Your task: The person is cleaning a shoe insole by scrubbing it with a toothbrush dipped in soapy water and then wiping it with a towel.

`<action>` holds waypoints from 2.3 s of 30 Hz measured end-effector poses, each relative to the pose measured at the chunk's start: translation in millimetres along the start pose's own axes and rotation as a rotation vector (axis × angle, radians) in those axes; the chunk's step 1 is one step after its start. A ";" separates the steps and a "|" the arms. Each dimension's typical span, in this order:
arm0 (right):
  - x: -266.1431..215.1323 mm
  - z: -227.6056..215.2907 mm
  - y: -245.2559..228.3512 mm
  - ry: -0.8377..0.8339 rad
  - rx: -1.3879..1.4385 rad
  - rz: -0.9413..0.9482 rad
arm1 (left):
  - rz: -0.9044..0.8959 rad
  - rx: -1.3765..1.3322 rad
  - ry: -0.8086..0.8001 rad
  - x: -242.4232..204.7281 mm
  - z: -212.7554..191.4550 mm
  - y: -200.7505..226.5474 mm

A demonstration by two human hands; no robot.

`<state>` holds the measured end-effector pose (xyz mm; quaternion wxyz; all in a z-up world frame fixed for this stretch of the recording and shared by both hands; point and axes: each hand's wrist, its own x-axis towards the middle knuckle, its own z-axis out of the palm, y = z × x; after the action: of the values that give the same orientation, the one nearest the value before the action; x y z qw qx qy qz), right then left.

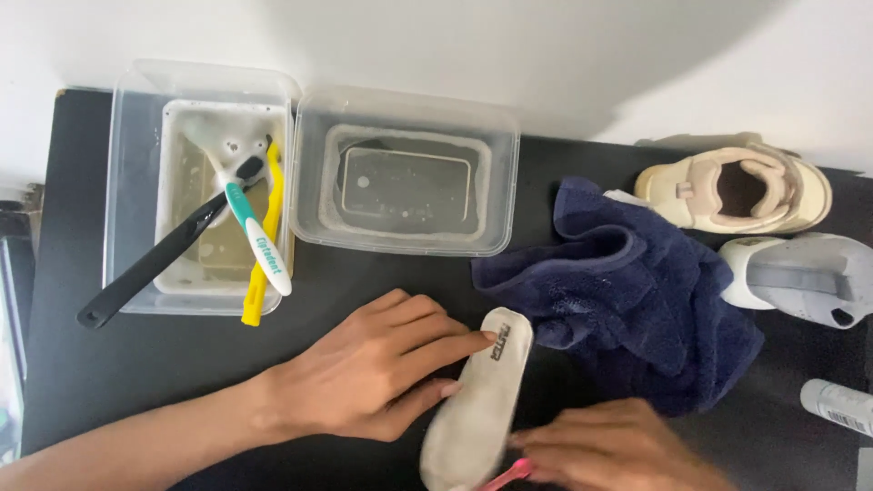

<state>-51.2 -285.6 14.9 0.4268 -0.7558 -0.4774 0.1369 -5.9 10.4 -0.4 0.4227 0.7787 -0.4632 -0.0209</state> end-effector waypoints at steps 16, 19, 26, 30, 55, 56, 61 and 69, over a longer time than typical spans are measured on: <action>-52.6 -29.2 9.1 0.167 -0.589 0.229 | -0.043 0.038 -0.134 -2.6 -3.1 3.0; -39.5 -35.5 0.6 0.266 -0.592 0.333 | -0.005 -0.003 -0.109 -1.1 -4.2 1.7; -26.4 -25.0 -6.9 0.244 -0.644 0.339 | 0.021 0.029 -0.103 -2.1 0.8 -0.7; -36.1 -26.0 -0.2 0.221 -0.617 0.372 | 0.071 0.100 -0.066 -3.3 4.6 -4.2; -49.8 -22.8 15.7 0.085 -0.522 0.534 | 0.170 -0.046 -0.235 -2.5 8.3 -6.9; -49.9 -21.9 15.6 0.078 -0.565 0.517 | 0.166 -0.056 -0.230 -1.9 7.7 -6.4; -45.9 -20.5 18.2 0.096 -0.574 0.499 | 0.159 -0.063 -0.242 -1.5 7.2 -5.9; -24.4 -24.9 11.5 0.231 -0.603 0.375 | 0.173 -0.162 -0.198 -7.8 10.3 -0.5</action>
<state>-41.3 -320.9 16.0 0.2038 -0.9322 -0.2984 -0.0201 -14.4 9.7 -10.2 0.4367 0.6933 -0.5647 -0.0986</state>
